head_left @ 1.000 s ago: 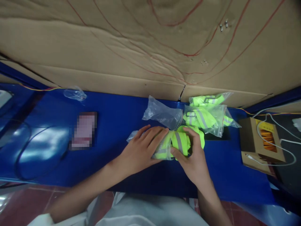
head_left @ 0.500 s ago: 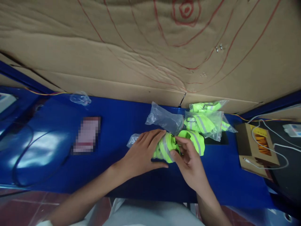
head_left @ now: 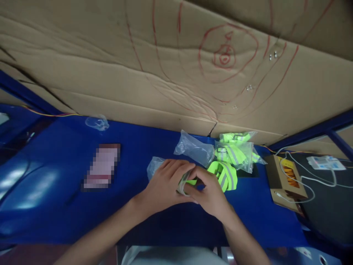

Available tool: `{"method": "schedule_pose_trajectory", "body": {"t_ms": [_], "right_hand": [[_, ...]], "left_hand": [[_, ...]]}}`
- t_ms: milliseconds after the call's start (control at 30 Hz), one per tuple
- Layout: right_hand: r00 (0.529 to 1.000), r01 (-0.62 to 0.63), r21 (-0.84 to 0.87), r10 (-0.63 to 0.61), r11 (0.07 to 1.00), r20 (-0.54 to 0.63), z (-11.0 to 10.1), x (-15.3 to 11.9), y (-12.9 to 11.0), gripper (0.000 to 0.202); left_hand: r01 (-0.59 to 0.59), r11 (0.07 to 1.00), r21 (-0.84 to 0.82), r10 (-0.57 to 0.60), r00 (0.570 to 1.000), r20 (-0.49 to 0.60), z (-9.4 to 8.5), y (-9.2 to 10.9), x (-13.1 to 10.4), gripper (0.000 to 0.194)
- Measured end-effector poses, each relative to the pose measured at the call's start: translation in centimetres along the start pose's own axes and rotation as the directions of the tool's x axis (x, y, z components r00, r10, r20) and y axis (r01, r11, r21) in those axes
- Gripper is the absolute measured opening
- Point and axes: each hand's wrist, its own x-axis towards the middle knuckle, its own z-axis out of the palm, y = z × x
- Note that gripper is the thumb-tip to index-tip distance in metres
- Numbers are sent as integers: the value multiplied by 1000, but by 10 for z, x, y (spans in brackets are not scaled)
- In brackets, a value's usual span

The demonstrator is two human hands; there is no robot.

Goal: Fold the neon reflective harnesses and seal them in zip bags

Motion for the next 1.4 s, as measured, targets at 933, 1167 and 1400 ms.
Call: {"method": "schedule_pose_trajectory", "body": {"t_ms": [933,1167,1400], "right_hand": [[969,180,33,-183,983,165,3,1,17,21],[980,183,-113,-191,976,-58,1,2,47,15],[994,41,-118,-52,992,-95,0,0,58,14]], "left_hand": [[495,-22,-869,-252,838,484,-4,-56,-27,77],[528,78,-845,-516,747,419,-9,-58,-20,35],[549,194,-813,-507,765,396,-18,-74,-26,27]]}}
